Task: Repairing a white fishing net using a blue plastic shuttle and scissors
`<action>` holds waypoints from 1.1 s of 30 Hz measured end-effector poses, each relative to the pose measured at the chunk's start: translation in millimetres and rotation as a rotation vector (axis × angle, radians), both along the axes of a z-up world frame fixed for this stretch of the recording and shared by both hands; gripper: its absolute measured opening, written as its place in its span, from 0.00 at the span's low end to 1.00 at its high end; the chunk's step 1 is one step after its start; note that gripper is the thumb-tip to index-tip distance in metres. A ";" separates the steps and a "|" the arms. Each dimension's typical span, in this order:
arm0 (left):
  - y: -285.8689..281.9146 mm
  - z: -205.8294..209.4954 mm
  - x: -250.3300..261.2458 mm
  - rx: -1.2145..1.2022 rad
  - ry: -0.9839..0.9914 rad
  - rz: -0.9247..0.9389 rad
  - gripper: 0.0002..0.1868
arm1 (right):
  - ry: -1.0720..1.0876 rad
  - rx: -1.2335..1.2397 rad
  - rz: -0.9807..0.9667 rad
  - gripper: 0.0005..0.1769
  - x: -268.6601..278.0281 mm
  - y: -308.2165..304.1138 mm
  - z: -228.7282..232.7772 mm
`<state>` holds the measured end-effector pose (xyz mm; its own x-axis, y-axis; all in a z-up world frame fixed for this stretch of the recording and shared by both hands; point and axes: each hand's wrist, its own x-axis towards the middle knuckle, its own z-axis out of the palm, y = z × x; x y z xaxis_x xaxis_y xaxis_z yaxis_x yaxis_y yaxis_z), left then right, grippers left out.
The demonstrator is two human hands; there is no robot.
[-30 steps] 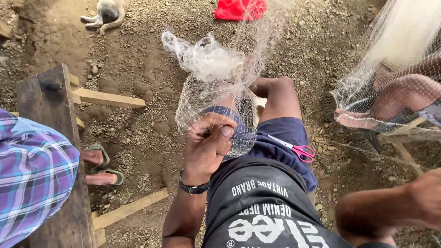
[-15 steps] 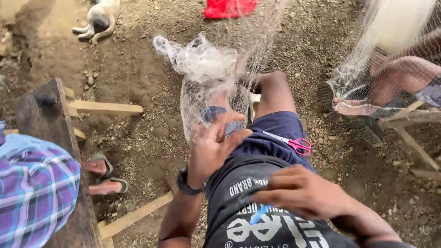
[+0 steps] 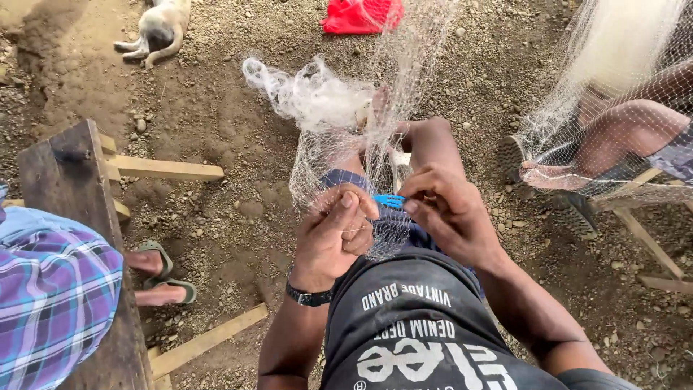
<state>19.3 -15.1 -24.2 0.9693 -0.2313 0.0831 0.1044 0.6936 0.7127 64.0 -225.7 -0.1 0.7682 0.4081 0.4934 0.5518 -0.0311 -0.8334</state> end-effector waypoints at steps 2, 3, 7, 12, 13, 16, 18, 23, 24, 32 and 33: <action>1.0 0.3 1.1 -0.031 0.005 -0.013 0.18 | -0.145 0.120 0.154 0.07 7.5 6.7 11.0; 0.5 -2.1 0.3 -0.032 0.007 -0.013 0.18 | -0.144 0.119 0.154 0.07 7.3 10.4 11.8; -6.7 -0.6 4.1 0.056 -0.083 0.056 0.16 | -0.201 0.338 0.233 0.14 6.1 23.8 13.5; -10.0 13.3 6.9 0.243 -0.134 0.288 0.16 | -0.363 0.648 -0.095 0.21 5.5 32.0 -1.0; -9.8 16.1 7.0 0.336 -0.109 0.404 0.16 | -0.436 0.595 -0.194 0.16 12.2 30.0 9.0; -8.4 26.1 5.0 0.514 -0.052 0.647 0.15 | -0.438 0.626 -0.246 0.14 18.0 21.6 21.1; -9.8 37.4 5.7 0.602 -0.018 0.778 0.15 | -0.365 0.711 -0.195 0.16 10.2 8.1 37.0; -0.8 29.9 3.5 0.156 -0.087 0.676 0.12 | 0.051 0.990 0.134 0.20 -11.6 -85.8 9.1; 1.1 28.6 2.8 0.153 -0.085 0.681 0.12 | 0.055 0.986 0.139 0.20 -7.6 -85.6 8.2; -0.6 19.3 0.9 0.096 -0.005 0.641 0.08 | -0.300 -0.643 -0.302 0.16 -15.3 -87.2 7.2; -2.1 13.5 3.6 0.096 -0.004 0.636 0.08 | -0.297 -0.644 -0.305 0.16 -18.8 -87.5 -11.5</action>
<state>22.9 -17.2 -10.7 0.9191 0.3824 0.0945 -0.3094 0.5523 0.7741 45.2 -313.3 -11.5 0.7653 0.4757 0.4336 0.6385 -0.6464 -0.4177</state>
